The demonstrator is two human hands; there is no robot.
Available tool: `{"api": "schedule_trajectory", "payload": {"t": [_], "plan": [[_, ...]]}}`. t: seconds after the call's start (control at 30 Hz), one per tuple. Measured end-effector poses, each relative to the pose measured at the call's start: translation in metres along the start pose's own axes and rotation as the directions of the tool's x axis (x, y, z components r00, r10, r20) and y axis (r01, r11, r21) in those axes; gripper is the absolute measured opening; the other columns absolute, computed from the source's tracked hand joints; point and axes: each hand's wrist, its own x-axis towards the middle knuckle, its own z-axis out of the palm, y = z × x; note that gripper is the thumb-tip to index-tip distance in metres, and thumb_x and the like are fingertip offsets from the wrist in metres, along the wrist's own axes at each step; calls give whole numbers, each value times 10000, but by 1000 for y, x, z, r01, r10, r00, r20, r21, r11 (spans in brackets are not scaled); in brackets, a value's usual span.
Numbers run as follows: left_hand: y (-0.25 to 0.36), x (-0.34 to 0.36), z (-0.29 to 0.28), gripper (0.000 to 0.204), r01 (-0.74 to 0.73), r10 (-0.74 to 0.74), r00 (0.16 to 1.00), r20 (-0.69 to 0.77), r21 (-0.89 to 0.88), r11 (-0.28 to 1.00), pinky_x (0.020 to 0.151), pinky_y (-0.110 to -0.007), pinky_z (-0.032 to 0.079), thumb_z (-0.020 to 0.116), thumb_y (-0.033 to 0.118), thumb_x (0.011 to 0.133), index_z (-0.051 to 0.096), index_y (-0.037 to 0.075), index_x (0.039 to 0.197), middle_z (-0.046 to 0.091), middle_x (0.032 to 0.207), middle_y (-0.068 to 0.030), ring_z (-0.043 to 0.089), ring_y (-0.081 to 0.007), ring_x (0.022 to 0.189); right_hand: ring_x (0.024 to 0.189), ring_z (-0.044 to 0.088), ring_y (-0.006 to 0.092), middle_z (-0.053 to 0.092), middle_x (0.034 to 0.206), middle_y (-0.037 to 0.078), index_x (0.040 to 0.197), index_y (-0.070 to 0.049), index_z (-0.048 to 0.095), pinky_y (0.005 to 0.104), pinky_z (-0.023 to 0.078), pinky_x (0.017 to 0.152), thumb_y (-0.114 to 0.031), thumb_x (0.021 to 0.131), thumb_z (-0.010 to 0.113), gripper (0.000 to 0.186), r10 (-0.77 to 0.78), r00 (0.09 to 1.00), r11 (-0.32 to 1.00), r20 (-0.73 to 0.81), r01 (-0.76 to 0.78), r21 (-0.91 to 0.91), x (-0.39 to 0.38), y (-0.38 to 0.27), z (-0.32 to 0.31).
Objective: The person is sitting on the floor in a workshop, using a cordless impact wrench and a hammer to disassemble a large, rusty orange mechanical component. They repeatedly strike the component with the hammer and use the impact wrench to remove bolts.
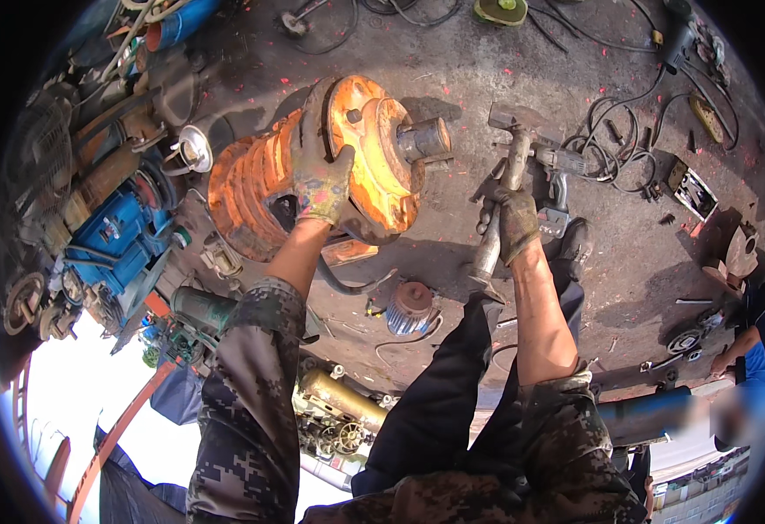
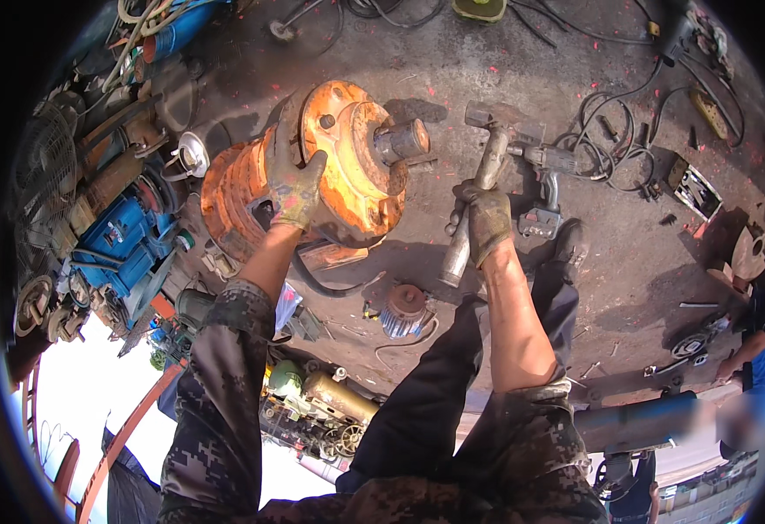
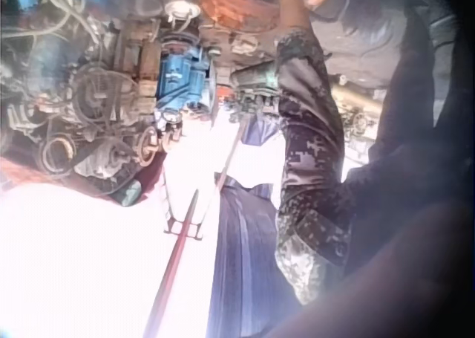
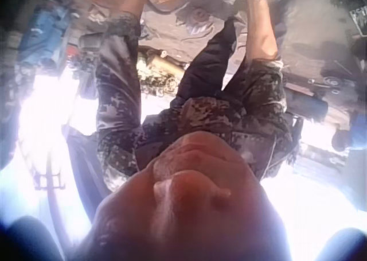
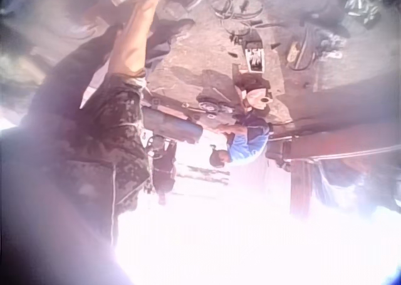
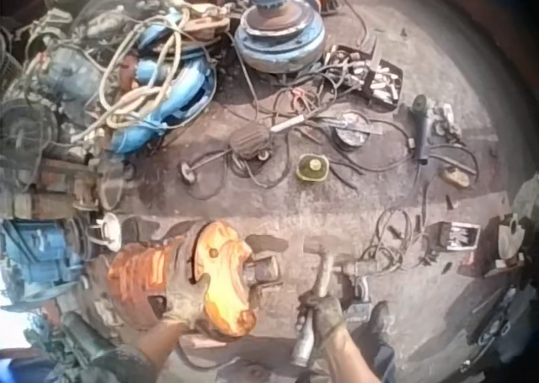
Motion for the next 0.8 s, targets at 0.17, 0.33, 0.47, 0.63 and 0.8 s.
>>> {"api": "schedule_trajectory", "payload": {"t": [0.17,0.33,0.47,0.63,0.8], "plan": [[-1,0,-2,880,21,-21,1000,0,56,998,1206,-503,356,752,228,859,323,47,1606,360,1581,-319,375,-482,1458,528,558,177,560,724,53,1105,28,636,340,496,455,-133,994,582,202,121,993,991,7,-121,59,34,-43,44],[3,-7,-5,886,40,-41,999,11,121,992,1207,-512,360,761,236,866,323,68,1617,364,1584,-305,367,-471,1473,529,558,177,571,721,47,1086,25,638,338,494,453,-146,980,617,202,25,985,1000,-169,-23,12,33,-73,66],[-6,-4,-2,877,30,-29,1000,-11,110,993,1198,-522,381,764,220,861,341,80,1617,361,1592,-287,374,-464,1474,531,546,198,543,698,49,929,-33,569,361,519,478,-123,946,642,117,-48,953,994,-299,75,81,39,-94,85],[11,8,0,810,-18,16,1000,12,148,989,1205,-526,348,757,201,869,400,48,1580,417,1558,-282,388,-458,1458,674,596,185,598,835,69,1019,-45,608,348,550,588,-98,983,615,65,113,978,993,175,-103,-63,87,16,93],[-6,-2,-2,784,-67,74,996,-48,140,988,1207,-523,342,739,188,895,390,48,1582,439,1536,-292,399,-453,1452,505,539,162,568,698,36,976,-20,618,320,479,435,-113,914,671,124,158,985,940,71,-128,-317,37,-58,135]]}}
